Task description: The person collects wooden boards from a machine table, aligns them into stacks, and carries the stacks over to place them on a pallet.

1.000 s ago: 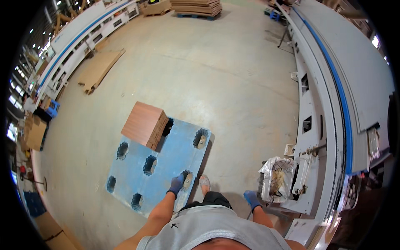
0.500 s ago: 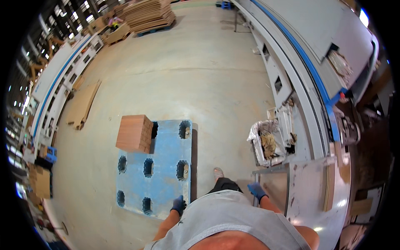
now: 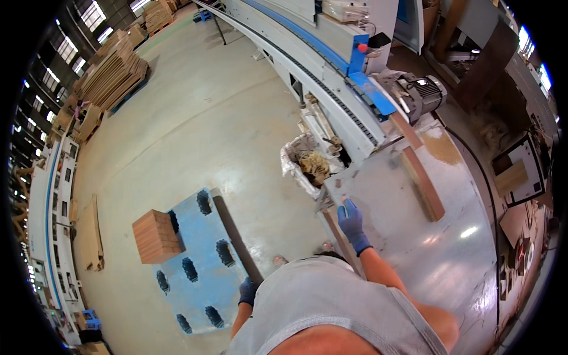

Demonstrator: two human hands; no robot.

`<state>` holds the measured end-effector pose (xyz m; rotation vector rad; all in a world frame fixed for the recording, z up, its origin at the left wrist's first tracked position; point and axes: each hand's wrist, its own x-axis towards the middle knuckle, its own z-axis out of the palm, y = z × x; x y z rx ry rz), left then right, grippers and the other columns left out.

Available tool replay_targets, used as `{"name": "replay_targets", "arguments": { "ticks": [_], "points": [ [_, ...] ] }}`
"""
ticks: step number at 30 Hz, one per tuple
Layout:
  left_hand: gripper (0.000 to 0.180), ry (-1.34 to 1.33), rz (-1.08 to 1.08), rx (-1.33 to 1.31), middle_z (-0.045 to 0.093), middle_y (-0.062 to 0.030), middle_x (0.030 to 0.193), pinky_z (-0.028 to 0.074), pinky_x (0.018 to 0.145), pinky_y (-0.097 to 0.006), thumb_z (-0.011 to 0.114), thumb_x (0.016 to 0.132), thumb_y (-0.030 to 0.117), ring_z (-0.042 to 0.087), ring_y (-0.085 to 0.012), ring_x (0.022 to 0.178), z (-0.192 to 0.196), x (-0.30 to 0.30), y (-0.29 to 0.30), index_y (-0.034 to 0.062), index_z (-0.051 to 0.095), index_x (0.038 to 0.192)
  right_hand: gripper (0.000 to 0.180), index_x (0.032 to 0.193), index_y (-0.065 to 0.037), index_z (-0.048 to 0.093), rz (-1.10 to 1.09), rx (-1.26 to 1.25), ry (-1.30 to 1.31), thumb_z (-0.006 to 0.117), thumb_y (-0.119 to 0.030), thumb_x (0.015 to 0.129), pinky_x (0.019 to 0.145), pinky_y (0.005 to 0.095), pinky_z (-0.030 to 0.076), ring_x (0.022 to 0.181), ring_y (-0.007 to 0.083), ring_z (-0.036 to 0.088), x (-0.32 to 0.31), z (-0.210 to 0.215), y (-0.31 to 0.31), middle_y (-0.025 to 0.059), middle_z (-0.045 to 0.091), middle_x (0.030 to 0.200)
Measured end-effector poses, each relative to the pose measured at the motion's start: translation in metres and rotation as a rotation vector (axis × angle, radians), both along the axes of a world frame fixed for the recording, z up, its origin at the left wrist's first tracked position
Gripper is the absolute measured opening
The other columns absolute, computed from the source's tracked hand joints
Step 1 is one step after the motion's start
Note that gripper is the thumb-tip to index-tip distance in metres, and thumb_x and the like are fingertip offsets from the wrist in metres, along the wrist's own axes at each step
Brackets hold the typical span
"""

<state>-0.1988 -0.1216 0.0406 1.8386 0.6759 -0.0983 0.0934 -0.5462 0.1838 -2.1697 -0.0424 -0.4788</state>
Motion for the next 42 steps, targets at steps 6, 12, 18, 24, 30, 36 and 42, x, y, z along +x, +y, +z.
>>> {"name": "replay_targets", "arguments": {
  "ticks": [6, 12, 18, 24, 30, 36, 42],
  "points": [
    [0.025, 0.186, 0.306, -0.809, 0.064, -0.0079, 0.088, 0.046, 0.053, -0.038, 0.063, 0.092, 0.034, 0.062, -0.0237, 0.067, -0.004, 0.046, -0.049, 0.0096, 0.059, 0.093, 0.042, 0.122, -0.002, 0.063, -0.176, -0.337, 0.114, 0.062, -0.014, 0.083, 0.103, 0.0493, 0.042, 0.121, 0.0405, 0.055, -0.022, 0.004, -0.105, 0.023, 0.061, 0.126],
    [0.013, 0.363, 0.431, -0.494, 0.042, -0.001, 0.068, 0.033, 0.044, -0.037, 0.052, 0.094, 0.023, 0.045, -0.0183, 0.052, 0.027, 0.111, -0.103, 0.0181, 0.049, 0.082, 0.05, 0.126, -0.001, 0.063, -0.404, -0.556, 0.164, 0.063, -0.018, 0.079, 0.106, 0.055, 0.038, 0.126, 0.0454, 0.05, -0.059, -0.023, -0.17, 0.0285, 0.056, 0.131],
    [0.046, 0.29, 0.27, -0.472, 0.069, -0.021, 0.11, 0.057, 0.075, -0.041, 0.065, 0.093, 0.033, 0.07, -0.0331, 0.097, -0.019, 0.087, -0.09, -0.0037, 0.063, 0.121, 0.048, 0.125, -0.001, 0.063, -0.47, -0.552, 0.226, 0.062, -0.02, 0.08, 0.107, 0.055, 0.038, 0.126, 0.0451, 0.05, -0.096, -0.03, -0.182, 0.0277, 0.056, 0.13],
    [0.043, 0.387, 0.053, -0.391, 0.067, -0.0161, 0.115, 0.056, 0.077, -0.043, 0.066, 0.092, 0.036, 0.069, -0.0333, 0.098, -0.003, 0.11, -0.081, 0.0007, 0.062, 0.117, 0.045, 0.124, -0.001, 0.063, -0.523, -0.606, 0.22, 0.062, -0.021, 0.084, 0.108, 0.0555, 0.037, 0.126, 0.0457, 0.049, -0.135, -0.037, -0.173, 0.0271, 0.056, 0.129],
    [0.033, 0.376, 0.245, -0.632, 0.065, -0.0116, 0.114, 0.053, 0.07, -0.046, 0.059, 0.093, 0.038, 0.065, -0.0295, 0.085, 0.001, 0.106, -0.065, 0.0151, 0.061, 0.117, 0.04, 0.12, -0.002, 0.065, -0.482, -0.577, 0.317, 0.062, -0.025, 0.087, 0.109, 0.0562, 0.035, 0.128, 0.0432, 0.049, -0.144, -0.025, -0.164, 0.0254, 0.058, 0.129],
    [0.026, 0.379, 0.143, -0.569, 0.068, -0.0129, 0.109, 0.053, 0.068, -0.047, 0.063, 0.091, 0.032, 0.069, -0.035, 0.088, -0.032, 0.088, -0.064, 0.011, 0.06, 0.107, 0.038, 0.117, -0.005, 0.067, -0.497, -0.656, 0.319, 0.062, -0.027, 0.086, 0.103, 0.0547, 0.039, 0.126, 0.04, 0.052, -0.157, -0.025, -0.164, 0.0218, 0.059, 0.129],
    [0.028, 0.124, -0.275, -0.104, 0.072, -0.0163, 0.093, 0.055, 0.065, -0.044, 0.074, 0.087, 0.026, 0.071, -0.0369, 0.084, -0.068, 0.069, -0.064, 0.0056, 0.059, 0.1, 0.042, 0.12, -0.009, 0.067, -0.443, -0.695, 0.47, 0.064, -0.031, 0.085, 0.094, 0.0516, 0.045, 0.114, 0.038, 0.056, -0.15, -0.006, -0.159, 0.0184, 0.061, 0.118]
  ]
}}
